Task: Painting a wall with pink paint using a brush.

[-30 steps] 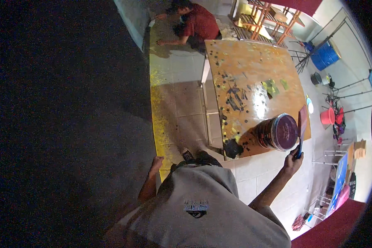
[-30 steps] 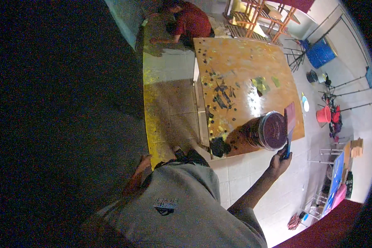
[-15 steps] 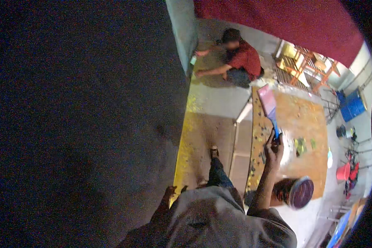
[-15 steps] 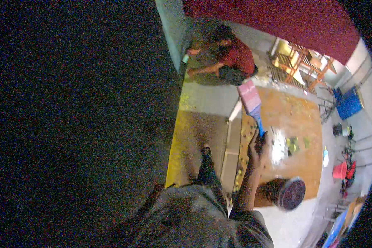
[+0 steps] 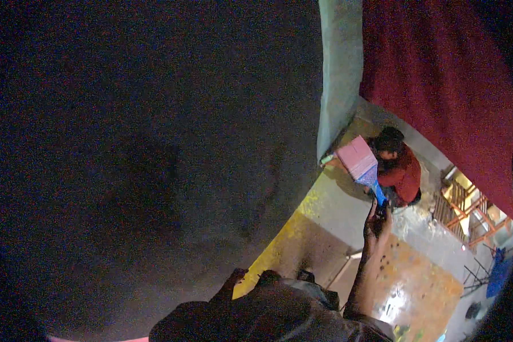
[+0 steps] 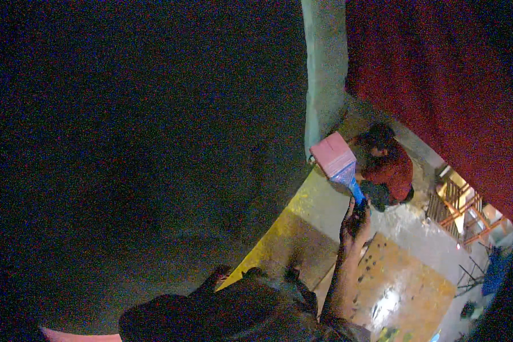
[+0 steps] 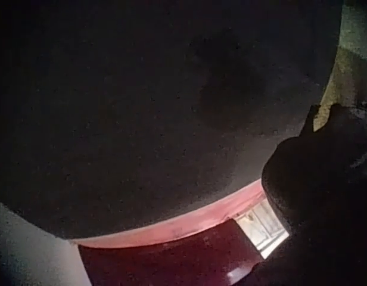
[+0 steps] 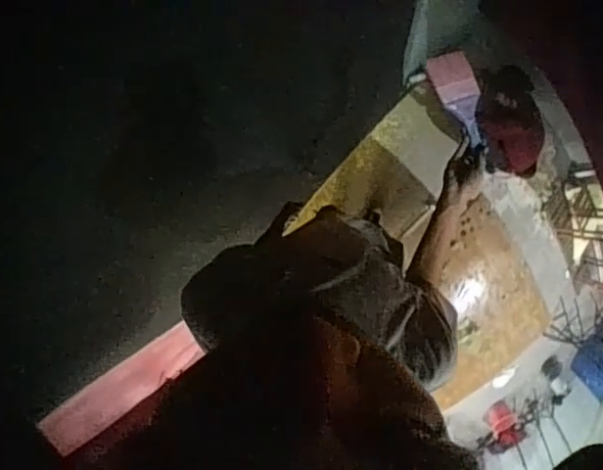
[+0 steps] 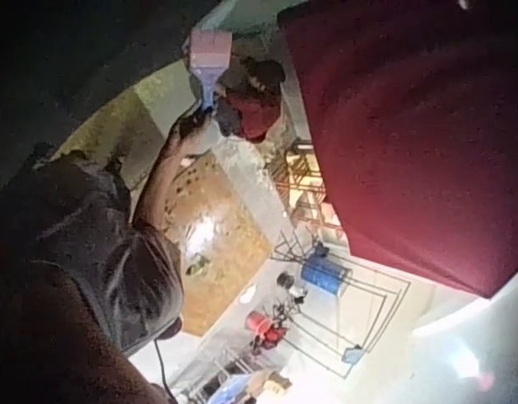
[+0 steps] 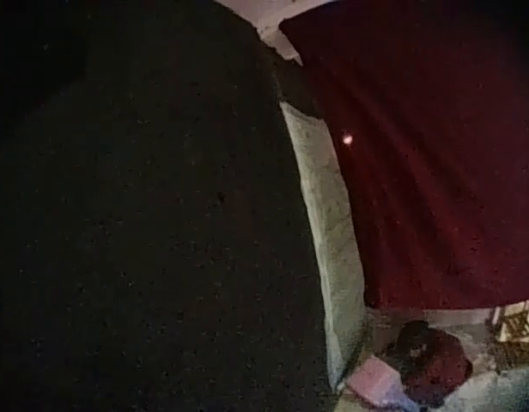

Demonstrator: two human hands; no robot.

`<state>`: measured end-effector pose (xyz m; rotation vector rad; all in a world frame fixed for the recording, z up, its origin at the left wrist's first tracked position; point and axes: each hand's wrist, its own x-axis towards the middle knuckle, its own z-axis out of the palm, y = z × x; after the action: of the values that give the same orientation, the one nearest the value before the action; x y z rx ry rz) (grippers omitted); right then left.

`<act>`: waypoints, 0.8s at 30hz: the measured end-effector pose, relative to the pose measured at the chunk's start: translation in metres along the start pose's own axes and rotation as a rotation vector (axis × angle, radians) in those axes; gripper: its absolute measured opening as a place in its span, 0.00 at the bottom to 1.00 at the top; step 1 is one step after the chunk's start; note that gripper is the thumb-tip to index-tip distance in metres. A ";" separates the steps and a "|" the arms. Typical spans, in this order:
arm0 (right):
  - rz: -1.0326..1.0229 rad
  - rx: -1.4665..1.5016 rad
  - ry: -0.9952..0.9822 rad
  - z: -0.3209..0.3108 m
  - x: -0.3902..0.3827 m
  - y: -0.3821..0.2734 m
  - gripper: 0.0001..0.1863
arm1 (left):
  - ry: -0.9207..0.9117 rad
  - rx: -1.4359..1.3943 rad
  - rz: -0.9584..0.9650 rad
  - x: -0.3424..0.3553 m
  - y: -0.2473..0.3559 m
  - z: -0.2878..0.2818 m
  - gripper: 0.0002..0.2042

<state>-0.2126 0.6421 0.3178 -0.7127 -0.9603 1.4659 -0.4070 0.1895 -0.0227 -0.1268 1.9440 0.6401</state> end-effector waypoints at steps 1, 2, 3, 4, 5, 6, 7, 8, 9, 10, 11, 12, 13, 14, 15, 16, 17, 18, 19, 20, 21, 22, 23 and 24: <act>0.015 0.017 -0.016 0.015 0.006 -0.003 0.14 | 0.024 0.158 0.155 0.003 0.004 0.000 0.16; 0.285 0.505 -0.006 0.030 0.001 0.002 0.14 | 0.056 0.310 0.302 0.025 -0.017 0.001 0.17; 0.561 1.002 0.003 0.047 0.009 -0.010 0.14 | 0.063 -0.205 0.373 0.068 -0.060 0.009 0.17; 0.471 0.980 -0.115 0.048 0.026 0.004 0.15 | 0.055 -0.206 0.396 0.085 -0.034 0.013 0.17; 0.475 0.958 -0.112 0.056 0.035 0.012 0.16 | 0.042 -0.233 0.413 0.094 -0.019 0.020 0.17; 0.475 0.936 -0.102 0.065 0.043 0.017 0.16 | 0.022 -0.254 0.429 0.099 -0.009 0.024 0.17; 0.504 0.922 -0.101 0.077 0.049 0.014 0.16 | 0.001 -0.267 0.439 0.098 -0.012 0.028 0.17; 0.535 0.907 -0.106 0.089 0.055 0.009 0.17 | -0.020 -0.280 0.447 0.096 -0.014 0.030 0.16; 0.501 0.936 -0.088 0.097 0.072 0.012 0.17 | -0.053 -0.282 0.459 0.090 -0.019 0.031 0.16; 0.490 0.967 -0.071 0.104 0.079 0.020 0.18 | -0.071 -0.293 0.457 0.084 -0.024 0.031 0.16; 0.482 0.972 -0.049 0.113 0.091 0.025 0.18 | -0.089 -0.303 0.453 0.087 -0.018 0.029 0.16; 0.510 0.987 -0.105 0.129 0.100 0.024 0.18 | -0.113 -0.331 0.446 0.079 -0.031 0.028 0.16; 0.520 1.008 -0.136 0.131 0.112 0.023 0.18 | -0.149 -0.332 0.435 0.066 -0.042 0.019 0.16; 0.494 1.015 -0.092 0.128 0.125 0.027 0.18 | -0.180 -0.319 0.426 0.058 -0.029 0.002 0.16; 0.503 0.985 -0.084 0.143 0.132 0.030 0.18 | -0.189 -0.349 0.438 0.072 -0.010 0.012 0.16; 0.513 0.949 -0.075 0.154 0.142 0.032 0.18 | -0.200 -0.381 0.447 0.089 0.020 0.055 0.16; 0.505 1.048 -0.262 0.159 0.146 0.036 0.18 | -0.218 -0.414 0.452 0.109 0.052 0.111 0.16; 0.502 1.042 -0.265 0.165 0.150 0.039 0.18 | -0.235 -0.448 0.455 0.126 0.085 0.161 0.16; 0.503 1.017 -0.216 0.163 0.164 0.041 0.17 | -0.257 -0.458 0.455 0.131 0.125 0.176 0.16; 0.531 0.982 -0.196 0.177 0.164 0.049 0.17 | -0.264 -0.505 0.459 0.145 0.140 0.161 0.16; 0.575 0.984 -0.217 0.185 0.165 0.045 0.15 | -0.267 -0.532 0.448 0.154 0.147 0.126 0.15; 0.573 0.986 -0.189 0.187 0.172 0.046 0.15 | -0.284 -0.543 0.430 0.162 0.151 0.085 0.15; 0.581 0.986 -0.121 0.187 0.175 0.048 0.15 | -0.296 -0.557 0.397 0.164 0.144 0.045 0.15; 0.594 0.982 -0.052 0.186 0.181 0.053 0.14 | -0.307 -0.573 0.358 0.166 0.140 0.013 0.15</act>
<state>-0.4230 0.7918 0.3771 -0.2102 0.0437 2.2055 -0.5236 0.3470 -0.1183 -0.0303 1.4531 1.3629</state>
